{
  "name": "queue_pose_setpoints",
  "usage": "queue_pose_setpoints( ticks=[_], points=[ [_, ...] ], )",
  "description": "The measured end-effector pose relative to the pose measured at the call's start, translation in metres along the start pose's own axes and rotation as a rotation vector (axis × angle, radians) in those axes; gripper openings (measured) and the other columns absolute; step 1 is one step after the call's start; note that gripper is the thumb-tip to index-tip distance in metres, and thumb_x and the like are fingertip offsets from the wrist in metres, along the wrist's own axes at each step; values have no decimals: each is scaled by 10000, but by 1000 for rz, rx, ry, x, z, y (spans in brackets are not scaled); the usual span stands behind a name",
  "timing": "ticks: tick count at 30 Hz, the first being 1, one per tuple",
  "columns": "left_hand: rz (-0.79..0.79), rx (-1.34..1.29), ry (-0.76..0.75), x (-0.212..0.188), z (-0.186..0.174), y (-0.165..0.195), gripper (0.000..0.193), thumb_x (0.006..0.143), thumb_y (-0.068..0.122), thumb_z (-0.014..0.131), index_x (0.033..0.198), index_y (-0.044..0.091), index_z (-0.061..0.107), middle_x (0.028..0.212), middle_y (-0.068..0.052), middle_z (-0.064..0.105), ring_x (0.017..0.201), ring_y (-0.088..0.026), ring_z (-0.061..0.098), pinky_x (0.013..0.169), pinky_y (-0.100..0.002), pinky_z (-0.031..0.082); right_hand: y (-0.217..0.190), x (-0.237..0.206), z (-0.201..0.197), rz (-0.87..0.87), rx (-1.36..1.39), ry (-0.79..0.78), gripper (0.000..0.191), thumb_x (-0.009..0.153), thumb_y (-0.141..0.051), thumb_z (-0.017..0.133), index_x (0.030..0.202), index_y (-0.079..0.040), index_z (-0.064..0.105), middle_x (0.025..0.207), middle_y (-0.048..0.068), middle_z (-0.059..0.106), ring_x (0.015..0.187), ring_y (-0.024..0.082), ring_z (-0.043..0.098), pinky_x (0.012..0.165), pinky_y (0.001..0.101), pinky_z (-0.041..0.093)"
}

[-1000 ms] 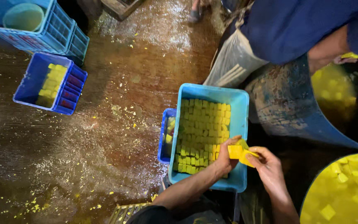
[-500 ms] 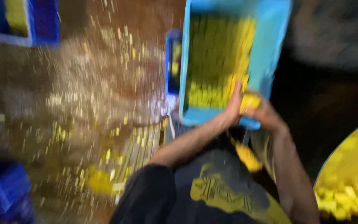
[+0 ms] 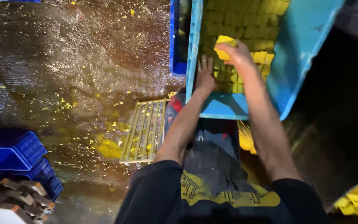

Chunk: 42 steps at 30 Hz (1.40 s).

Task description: The person stirs a large vat of yellow tofu cubes in water with a skimmer, then picks the cubes one at a time from the vat and places them into a blue plastic tray, arranging them in rows. Another worker's hands occasionally add cubes to the same tray.

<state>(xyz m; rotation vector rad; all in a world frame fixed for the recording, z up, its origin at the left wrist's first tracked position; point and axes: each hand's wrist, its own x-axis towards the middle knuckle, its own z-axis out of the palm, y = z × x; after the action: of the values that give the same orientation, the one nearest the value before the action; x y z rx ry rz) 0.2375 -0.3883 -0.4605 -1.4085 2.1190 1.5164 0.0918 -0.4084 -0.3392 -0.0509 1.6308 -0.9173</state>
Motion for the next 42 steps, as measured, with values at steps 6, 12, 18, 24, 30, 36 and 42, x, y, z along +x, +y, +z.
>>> queue_pose_setpoints(
  ticks=[6, 12, 18, 24, 30, 36, 42],
  points=[
    [-67, -377, 163, -26, 8, -26, 901, 960, 328, 546, 1632, -73, 100, 1635, -281, 212, 1509, -456, 226, 1229, -479, 227, -6, 33, 70, 244, -902, 407, 1109, 740, -659, 837, 1417, 115, 422, 1517, 384, 254, 1385, 603, 157, 1126, 637, 165],
    [252, 637, -36, -9, -1, -6, 773, 912, 265, 612, 1546, -58, 310, 1635, -260, 283, 1537, -455, 226, 1277, -501, 178, 11, 32, 23, -161, -825, -37, 759, 935, -518, 740, 1461, -21, 512, 1488, 272, 482, 1345, 419, 436, 1111, 490, 372],
    [112, 763, -119, 7, -30, 29, 746, 848, 230, 659, 1503, -32, 415, 1630, -256, 298, 1537, -446, 248, 1275, -504, 203, 12, -33, -46, -426, -392, 63, 687, 889, -355, 813, 1449, -72, 536, 1445, 173, 576, 1134, 272, 642, 930, 415, 528],
    [649, 158, 190, -36, -12, 193, 685, 834, 68, 690, 1483, 24, 476, 1593, -293, 306, 1473, -463, 346, 1215, -519, 343, 39, -228, -95, -521, -120, 335, 580, 909, -285, 800, 1413, -74, 606, 1284, 123, 703, 1103, 193, 692, 917, 362, 564],
    [1269, -279, -285, -172, 54, 380, 339, 977, -5, 685, 1282, 121, 606, 1258, -121, 648, 1158, -290, 646, 1009, -348, 522, 124, -426, -224, -472, 128, 935, 394, 1045, -203, 771, 1359, -30, 607, 1286, 130, 696, 1067, 187, 708, 917, 310, 587],
    [1312, 691, -753, -221, 254, 415, 495, 789, 11, 703, 1266, -31, 578, 1096, -206, 653, 916, -332, 688, 722, -403, 591, 275, -411, -330, -259, -669, 1120, 506, 835, -235, 828, 1273, -27, 686, 1232, 203, 669, 1120, 389, 617, 926, 505, 535],
    [1458, 1049, -472, -186, 343, 374, 270, 890, 38, 704, 1141, -36, 633, 1212, -239, 624, 968, -299, 662, 753, -382, 605, 321, -365, -353, -269, -766, 959, 375, 899, -201, 719, 1235, -37, 687, 1178, 183, 701, 1089, 341, 652, 948, 455, 534]
  ],
)
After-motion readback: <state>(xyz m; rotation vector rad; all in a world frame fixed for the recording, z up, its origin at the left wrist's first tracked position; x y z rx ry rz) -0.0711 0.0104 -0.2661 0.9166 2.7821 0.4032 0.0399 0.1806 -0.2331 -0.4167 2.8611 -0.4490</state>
